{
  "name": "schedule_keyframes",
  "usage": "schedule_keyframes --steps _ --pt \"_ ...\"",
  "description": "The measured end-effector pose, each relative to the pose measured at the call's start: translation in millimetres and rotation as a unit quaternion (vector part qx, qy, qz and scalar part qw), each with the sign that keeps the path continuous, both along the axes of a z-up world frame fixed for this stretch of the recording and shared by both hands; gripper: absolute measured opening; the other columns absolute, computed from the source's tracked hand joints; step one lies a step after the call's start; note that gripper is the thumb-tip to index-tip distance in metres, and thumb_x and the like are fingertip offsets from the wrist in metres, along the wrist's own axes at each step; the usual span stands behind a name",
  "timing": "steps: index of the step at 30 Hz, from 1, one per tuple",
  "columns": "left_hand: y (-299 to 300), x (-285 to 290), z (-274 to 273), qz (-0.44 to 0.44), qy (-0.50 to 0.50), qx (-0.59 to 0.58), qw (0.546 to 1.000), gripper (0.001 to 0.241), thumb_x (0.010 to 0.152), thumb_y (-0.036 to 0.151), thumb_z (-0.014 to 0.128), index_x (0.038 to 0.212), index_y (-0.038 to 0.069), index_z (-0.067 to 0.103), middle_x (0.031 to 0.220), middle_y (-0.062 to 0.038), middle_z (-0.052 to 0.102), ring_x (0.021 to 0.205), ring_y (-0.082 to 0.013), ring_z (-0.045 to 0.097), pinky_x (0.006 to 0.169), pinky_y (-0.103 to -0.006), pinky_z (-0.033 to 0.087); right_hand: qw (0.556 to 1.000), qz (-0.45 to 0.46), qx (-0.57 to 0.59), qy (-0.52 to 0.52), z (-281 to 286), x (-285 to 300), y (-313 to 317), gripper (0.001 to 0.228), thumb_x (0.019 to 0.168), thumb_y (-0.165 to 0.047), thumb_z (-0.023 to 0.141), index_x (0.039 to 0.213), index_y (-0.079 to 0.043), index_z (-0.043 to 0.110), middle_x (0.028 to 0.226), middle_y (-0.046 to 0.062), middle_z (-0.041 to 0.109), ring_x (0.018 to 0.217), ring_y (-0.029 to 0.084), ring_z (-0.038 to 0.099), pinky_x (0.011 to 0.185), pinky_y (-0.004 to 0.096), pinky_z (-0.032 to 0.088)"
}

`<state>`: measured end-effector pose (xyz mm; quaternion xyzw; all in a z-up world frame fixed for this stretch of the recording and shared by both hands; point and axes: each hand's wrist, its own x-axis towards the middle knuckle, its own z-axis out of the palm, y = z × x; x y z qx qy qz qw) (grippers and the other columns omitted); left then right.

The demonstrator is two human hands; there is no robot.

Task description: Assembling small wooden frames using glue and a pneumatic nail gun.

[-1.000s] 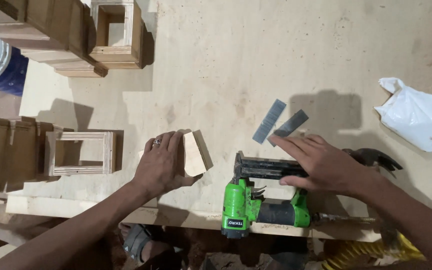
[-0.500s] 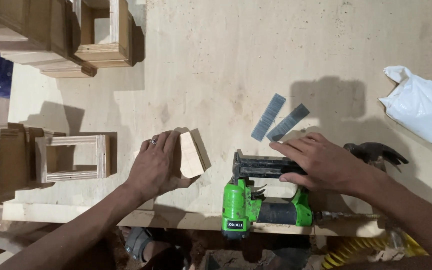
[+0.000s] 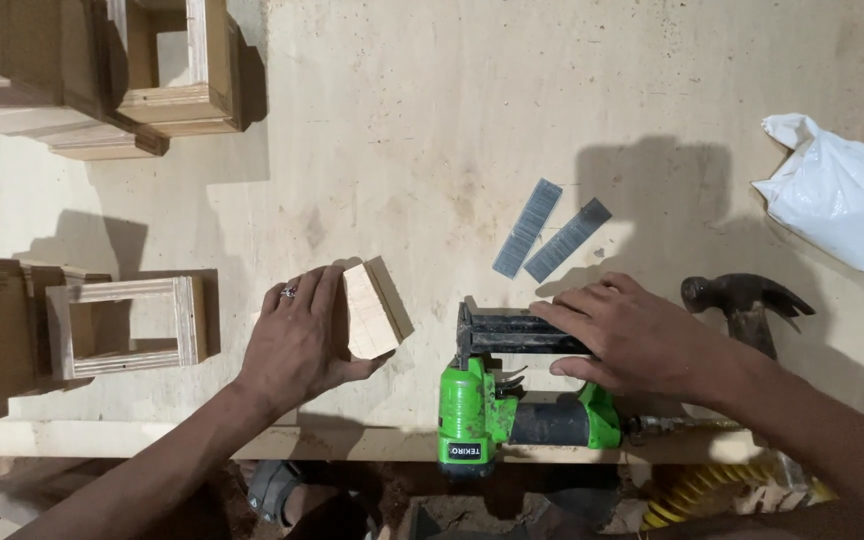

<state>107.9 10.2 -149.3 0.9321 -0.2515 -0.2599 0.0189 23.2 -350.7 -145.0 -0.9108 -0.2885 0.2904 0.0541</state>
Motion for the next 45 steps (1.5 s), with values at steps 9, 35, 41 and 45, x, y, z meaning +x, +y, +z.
schedule_keyframes --steps 9,35,41,45 --pt "17.2 -5.8 -30.2 -0.059 -0.124 -0.055 0.989 0.118 0.069 0.089 0.062 0.148 0.006 0.031 0.127 -0.010 0.054 0.111 -0.0271 0.057 0.100 -0.0457 0.039 0.995 -0.056 -0.001 0.081 -10.2 -56.4 42.7 0.107 0.094 -0.077 0.057 0.158 -0.009 0.006 0.150 0.031 0.029 0.133 0.045 0.035 0.111 0.059 0.025" --pt "16.6 -5.7 -34.6 -0.049 -0.088 -0.061 0.993 0.100 0.065 0.073 0.064 0.135 0.006 0.039 0.128 -0.014 0.051 0.120 -0.0361 0.059 0.109 -0.0588 0.031 0.947 -0.281 0.106 0.111 105.9 62.1 109.0 0.059 0.068 -0.036 0.082 0.116 -0.003 0.072 0.086 0.020 0.076 0.077 0.039 0.075 0.071 0.051 0.058" --pt "17.7 -6.2 -22.1 -0.045 -0.073 -0.078 0.993 0.099 0.067 0.065 0.068 0.139 0.003 0.039 0.130 -0.017 0.051 0.123 -0.0383 0.056 0.110 -0.0594 0.027 0.946 -0.300 0.040 0.115 137.1 103.6 164.0 0.031 0.076 -0.039 0.079 0.074 -0.008 0.076 0.052 0.009 0.064 0.042 0.024 0.061 0.052 0.040 0.055" --pt "17.9 -8.0 -33.5 -0.045 -0.096 -0.088 0.990 0.104 0.064 0.065 0.072 0.140 0.002 0.039 0.130 -0.015 0.051 0.121 -0.0363 0.058 0.110 -0.0594 0.026 0.949 -0.285 -0.032 0.134 136.6 106.0 175.3 0.024 0.077 -0.032 0.075 0.080 -0.008 0.074 0.062 0.010 0.068 0.057 0.029 0.070 0.066 0.041 0.059"
